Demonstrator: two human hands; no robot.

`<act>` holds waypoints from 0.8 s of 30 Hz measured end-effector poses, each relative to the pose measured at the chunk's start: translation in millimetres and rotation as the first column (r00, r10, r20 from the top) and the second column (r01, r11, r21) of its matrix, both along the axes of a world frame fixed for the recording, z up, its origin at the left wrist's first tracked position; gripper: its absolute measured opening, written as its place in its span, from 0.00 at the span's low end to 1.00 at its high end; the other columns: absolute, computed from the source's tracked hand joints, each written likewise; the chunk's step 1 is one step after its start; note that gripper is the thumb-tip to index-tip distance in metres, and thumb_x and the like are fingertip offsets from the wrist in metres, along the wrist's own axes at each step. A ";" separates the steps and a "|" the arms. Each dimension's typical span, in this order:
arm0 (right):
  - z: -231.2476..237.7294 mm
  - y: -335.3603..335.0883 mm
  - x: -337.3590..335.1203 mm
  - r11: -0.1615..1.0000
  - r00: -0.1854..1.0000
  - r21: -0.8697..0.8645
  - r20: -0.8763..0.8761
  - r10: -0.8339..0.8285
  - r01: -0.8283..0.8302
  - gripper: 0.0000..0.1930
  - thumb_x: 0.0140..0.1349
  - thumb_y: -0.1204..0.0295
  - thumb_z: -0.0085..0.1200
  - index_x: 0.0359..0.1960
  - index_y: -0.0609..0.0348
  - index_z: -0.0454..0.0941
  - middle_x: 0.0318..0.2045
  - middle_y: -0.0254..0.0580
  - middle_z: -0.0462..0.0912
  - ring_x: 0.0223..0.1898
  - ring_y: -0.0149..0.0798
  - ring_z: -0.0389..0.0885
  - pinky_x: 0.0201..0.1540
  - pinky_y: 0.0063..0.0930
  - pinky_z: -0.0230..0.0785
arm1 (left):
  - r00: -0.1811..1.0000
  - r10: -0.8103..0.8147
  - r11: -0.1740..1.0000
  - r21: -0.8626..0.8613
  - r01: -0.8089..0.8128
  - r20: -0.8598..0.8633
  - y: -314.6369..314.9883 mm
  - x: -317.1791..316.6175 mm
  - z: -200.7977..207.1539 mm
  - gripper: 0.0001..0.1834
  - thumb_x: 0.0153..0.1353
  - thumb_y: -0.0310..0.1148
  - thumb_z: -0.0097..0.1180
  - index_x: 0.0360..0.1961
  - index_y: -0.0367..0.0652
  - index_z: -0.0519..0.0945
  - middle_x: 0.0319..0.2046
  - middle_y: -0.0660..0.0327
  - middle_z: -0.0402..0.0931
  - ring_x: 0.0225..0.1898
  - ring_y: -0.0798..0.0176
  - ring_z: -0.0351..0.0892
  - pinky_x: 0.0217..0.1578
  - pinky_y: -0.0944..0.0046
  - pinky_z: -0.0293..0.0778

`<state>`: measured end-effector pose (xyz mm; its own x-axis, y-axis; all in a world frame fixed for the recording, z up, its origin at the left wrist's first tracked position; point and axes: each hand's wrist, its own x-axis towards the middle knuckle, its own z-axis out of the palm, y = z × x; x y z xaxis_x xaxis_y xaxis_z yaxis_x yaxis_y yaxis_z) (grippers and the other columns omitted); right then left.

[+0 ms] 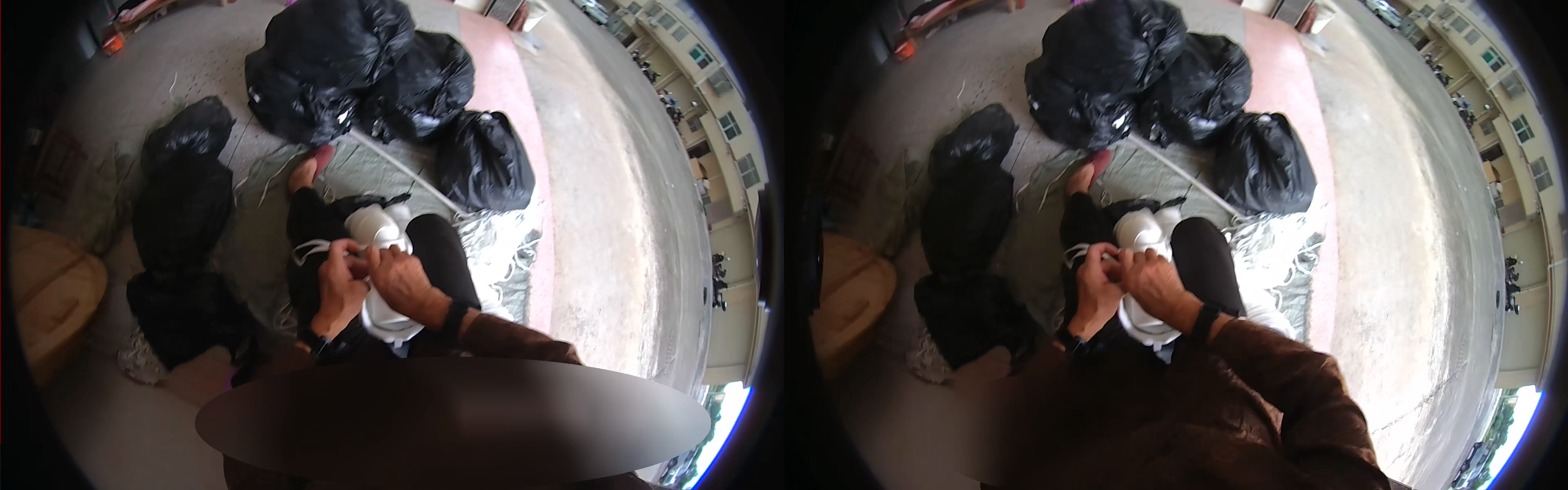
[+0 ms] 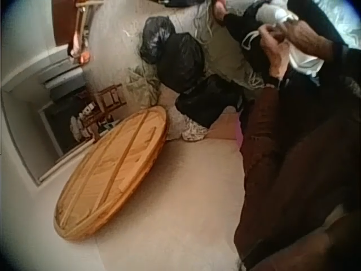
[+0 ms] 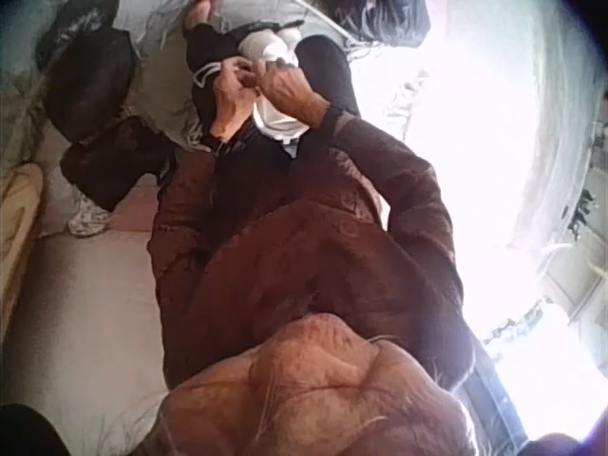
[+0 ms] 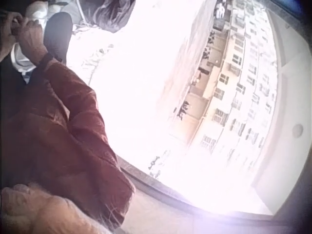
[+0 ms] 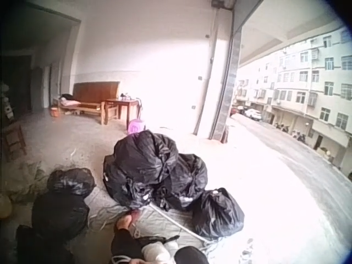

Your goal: The person laces a white shoe by hand, threading a white lace through the eyelets and pulling it tight. They then set the laced shoe onto a pile of other white shoes and pick up another unlaced shoe to repeat the process.

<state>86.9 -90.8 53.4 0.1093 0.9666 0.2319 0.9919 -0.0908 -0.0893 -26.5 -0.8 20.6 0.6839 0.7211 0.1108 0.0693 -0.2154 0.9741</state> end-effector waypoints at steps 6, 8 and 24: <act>-37.9 1.2 -10.9 1.000 1.000 0.029 0.016 0.004 -0.004 0.13 0.58 0.72 0.54 0.39 0.70 0.70 0.27 0.53 0.77 0.29 0.50 0.80 0.33 0.40 0.75 | 0.999 0.030 0.999 0.019 -0.030 -0.034 -5.8 -6.5 -6.8 0.19 0.51 0.15 0.59 0.44 0.34 0.70 0.24 0.55 0.80 0.29 0.63 0.81 0.33 0.64 0.74; -40.5 2.1 -4.3 0.999 0.998 0.010 -0.059 -0.030 0.030 0.12 0.61 0.72 0.52 0.37 0.72 0.70 0.27 0.52 0.77 0.29 0.50 0.80 0.33 0.39 0.74 | 0.994 0.000 0.999 -0.040 -0.005 -0.113 -7.7 -1.4 1.6 0.20 0.51 0.16 0.59 0.45 0.33 0.70 0.29 0.53 0.81 0.34 0.60 0.83 0.36 0.62 0.76; -11.2 -31.9 -10.1 0.996 0.981 0.012 -0.174 -0.086 0.090 0.16 0.49 0.79 0.60 0.37 0.70 0.68 0.29 0.57 0.77 0.32 0.53 0.81 0.30 0.42 0.76 | 0.989 -0.139 0.986 0.103 0.134 0.048 -10.0 0.5 1.6 0.28 0.42 0.16 0.56 0.50 0.35 0.69 0.26 0.53 0.81 0.29 0.51 0.84 0.34 0.55 0.78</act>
